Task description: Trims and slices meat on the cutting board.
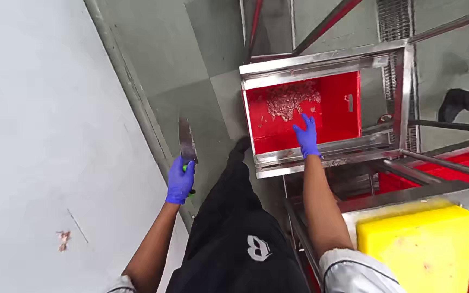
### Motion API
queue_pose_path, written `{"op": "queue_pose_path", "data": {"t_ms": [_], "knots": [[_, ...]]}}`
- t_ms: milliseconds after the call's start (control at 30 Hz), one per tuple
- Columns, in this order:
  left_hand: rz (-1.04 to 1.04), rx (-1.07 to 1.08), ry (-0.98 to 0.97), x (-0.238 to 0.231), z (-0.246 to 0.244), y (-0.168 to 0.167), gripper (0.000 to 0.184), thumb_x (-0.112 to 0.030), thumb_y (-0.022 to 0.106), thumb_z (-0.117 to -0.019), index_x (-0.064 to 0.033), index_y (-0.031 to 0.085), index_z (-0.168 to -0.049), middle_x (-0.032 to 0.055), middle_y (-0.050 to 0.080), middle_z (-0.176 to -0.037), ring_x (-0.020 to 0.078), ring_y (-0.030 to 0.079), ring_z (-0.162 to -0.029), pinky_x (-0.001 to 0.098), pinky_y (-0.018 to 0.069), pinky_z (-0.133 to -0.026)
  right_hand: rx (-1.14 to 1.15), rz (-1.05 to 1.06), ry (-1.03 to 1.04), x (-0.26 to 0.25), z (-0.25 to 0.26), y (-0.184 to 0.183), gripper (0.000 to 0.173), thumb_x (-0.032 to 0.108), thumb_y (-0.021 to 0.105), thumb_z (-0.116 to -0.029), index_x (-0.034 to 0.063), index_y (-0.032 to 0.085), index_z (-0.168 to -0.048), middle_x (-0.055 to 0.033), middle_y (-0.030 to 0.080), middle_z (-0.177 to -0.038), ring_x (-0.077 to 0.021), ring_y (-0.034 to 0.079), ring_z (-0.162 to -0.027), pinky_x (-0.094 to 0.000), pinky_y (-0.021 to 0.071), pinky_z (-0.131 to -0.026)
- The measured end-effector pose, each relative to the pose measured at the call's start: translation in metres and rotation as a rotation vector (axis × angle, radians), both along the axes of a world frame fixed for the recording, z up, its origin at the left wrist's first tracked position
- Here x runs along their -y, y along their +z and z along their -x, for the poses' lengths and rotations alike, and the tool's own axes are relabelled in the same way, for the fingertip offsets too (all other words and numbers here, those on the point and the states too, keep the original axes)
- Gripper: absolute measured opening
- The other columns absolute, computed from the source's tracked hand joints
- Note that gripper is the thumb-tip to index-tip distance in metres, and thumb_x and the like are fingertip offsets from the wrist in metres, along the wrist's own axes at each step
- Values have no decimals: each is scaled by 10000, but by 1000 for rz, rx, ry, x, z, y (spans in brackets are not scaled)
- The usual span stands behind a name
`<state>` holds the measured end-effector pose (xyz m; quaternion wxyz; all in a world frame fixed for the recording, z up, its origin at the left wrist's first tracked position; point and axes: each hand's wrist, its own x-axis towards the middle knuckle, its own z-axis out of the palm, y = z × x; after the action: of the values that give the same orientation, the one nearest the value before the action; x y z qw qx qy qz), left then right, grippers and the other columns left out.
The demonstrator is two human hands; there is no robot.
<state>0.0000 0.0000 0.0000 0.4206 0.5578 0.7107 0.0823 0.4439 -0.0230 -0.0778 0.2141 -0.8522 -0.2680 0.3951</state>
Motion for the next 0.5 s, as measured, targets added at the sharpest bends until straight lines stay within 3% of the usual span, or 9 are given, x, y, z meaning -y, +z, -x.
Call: {"op": "queue_pose_path", "data": {"t_ms": [100,167,233,367,500], "knots": [[14,65,-206,-27,-34,26,377,-239,537,-1001,55,634,-1216,230,691,-1008,329,701,-844,567,577,-803,109,-191,88,58,31,87,465,228,688,-920,59,652,-1351,-269,432,-1547,-388,396,-1460,-516,361,-1190],[21,127,-422,-47,-79,42,375,-238,552,-999,43,641,-1230,246,698,-1021,376,707,-880,624,562,-830,248,-294,79,119,43,144,403,224,686,-922,93,697,-1302,-182,571,-1459,-324,520,-1379,-490,428,-1151],[30,177,-628,-58,-140,62,338,-211,580,-1009,35,647,-1230,258,704,-1007,398,711,-882,644,558,-832,347,-331,-6,195,48,182,362,262,679,-933,129,721,-1267,-129,626,-1392,-279,568,-1319,-465,466,-1116],[-1,219,-1005,-32,-265,120,374,-225,602,-1008,12,645,-1295,257,708,-1111,393,712,-996,623,550,-931,530,-297,-366,348,58,215,322,249,676,-936,109,736,-1220,-112,678,-1298,-276,598,-1270,-471,465,-1105],[8,251,-1342,58,-365,172,448,-250,673,-967,-30,612,-1353,234,685,-1206,365,673,-1126,597,520,-1001,729,-215,-710,470,75,208,304,205,682,-902,91,752,-1176,-149,694,-1252,-339,617,-1234,-531,474,-1075]]}}
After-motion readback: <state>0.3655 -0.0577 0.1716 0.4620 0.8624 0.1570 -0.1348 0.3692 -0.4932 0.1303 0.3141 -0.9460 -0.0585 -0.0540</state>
